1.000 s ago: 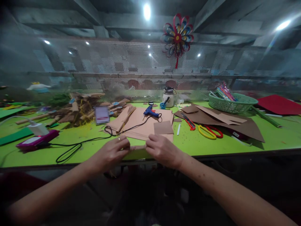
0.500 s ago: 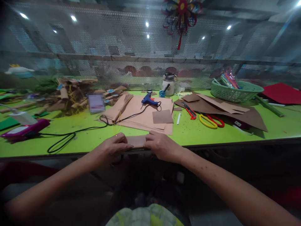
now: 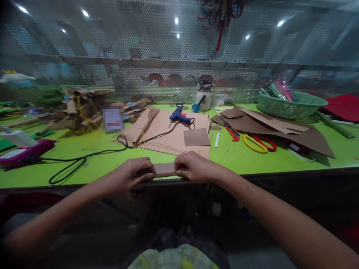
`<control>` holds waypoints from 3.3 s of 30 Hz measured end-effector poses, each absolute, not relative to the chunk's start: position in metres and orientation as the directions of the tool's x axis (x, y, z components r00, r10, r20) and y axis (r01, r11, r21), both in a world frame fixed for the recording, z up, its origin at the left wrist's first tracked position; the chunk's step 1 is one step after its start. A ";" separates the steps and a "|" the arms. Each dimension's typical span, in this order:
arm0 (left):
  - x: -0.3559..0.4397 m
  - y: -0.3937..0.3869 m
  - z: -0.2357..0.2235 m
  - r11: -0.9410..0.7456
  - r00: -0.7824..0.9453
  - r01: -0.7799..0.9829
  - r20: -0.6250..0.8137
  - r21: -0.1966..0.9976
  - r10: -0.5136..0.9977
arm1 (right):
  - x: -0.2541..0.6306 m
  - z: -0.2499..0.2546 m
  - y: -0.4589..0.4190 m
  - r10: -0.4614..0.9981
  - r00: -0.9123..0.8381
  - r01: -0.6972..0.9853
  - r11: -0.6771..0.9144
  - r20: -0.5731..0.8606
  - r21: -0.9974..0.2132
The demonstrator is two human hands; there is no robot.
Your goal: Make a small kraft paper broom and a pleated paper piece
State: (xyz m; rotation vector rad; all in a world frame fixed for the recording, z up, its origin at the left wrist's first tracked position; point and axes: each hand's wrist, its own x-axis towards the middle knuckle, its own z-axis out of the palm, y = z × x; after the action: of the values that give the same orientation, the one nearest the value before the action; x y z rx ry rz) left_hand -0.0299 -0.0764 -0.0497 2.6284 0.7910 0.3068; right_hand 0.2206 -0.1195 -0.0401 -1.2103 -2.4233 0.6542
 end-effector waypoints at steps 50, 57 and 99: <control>-0.046 -0.087 -0.064 -0.868 0.814 0.491 0.317 0.069 0.486 | 0.211 -0.061 -0.147 0.655 -0.691 0.703 0.707 0.307 0.074; -0.049 -0.093 -0.043 -0.934 0.926 0.356 0.143 -0.027 0.348 | 0.211 -0.052 -0.159 0.631 -0.749 0.661 0.732 0.201 0.166; -0.011 -0.115 -0.034 -0.862 0.895 0.445 0.137 -0.243 0.424 | 0.176 -0.031 -0.153 0.766 -0.641 0.749 0.610 0.052 0.259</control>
State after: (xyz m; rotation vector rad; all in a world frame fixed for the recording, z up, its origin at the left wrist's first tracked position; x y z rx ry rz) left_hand -0.0114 -0.1153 -0.0338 3.3208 0.7769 0.1358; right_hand 0.1761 -0.1532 -0.0309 -1.3548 -2.8753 -0.4153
